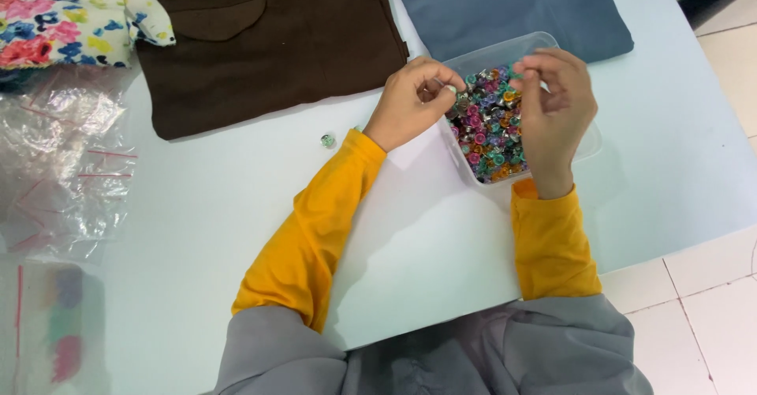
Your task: Sorting small decorative buttons from a container and placing them into small plastic bags
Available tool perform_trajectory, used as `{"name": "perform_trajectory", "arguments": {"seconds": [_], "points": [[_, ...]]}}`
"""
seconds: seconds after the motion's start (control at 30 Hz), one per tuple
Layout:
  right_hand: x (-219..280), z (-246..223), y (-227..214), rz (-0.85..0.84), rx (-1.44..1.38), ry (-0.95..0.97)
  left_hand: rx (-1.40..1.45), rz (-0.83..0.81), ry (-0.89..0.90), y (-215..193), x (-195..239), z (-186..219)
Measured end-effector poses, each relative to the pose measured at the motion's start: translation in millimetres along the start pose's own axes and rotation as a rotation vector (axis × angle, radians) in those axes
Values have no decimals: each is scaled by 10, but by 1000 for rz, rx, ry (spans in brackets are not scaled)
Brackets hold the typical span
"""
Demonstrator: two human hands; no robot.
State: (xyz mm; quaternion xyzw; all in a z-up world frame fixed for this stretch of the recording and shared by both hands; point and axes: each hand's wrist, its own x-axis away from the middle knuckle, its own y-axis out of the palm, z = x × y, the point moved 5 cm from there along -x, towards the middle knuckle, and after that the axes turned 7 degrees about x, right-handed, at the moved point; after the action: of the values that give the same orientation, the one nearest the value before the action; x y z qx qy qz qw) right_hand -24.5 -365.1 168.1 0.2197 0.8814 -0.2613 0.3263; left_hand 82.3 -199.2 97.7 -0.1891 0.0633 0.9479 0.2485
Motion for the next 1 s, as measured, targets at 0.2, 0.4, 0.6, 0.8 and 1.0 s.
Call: {"name": "perform_trajectory", "arguments": {"seconds": [0.2,0.4,0.6,0.8,1.0], "points": [[281,-387,167,90,25,-260,-232,179,160,-547,676,375],[697,-708,890,-149,-271,-200,-435,274,74,-1342,1460,483],[975,-359,1558,-366,-263,29,-510,336,-131,-2024,1894,224],[1025,-478,1959,-327,30,-307,-681,310,-105,-2145,1859,233],[1023,-702,2397,-389,285,-465,-950,228,-32,-2185,1863,240]]}}
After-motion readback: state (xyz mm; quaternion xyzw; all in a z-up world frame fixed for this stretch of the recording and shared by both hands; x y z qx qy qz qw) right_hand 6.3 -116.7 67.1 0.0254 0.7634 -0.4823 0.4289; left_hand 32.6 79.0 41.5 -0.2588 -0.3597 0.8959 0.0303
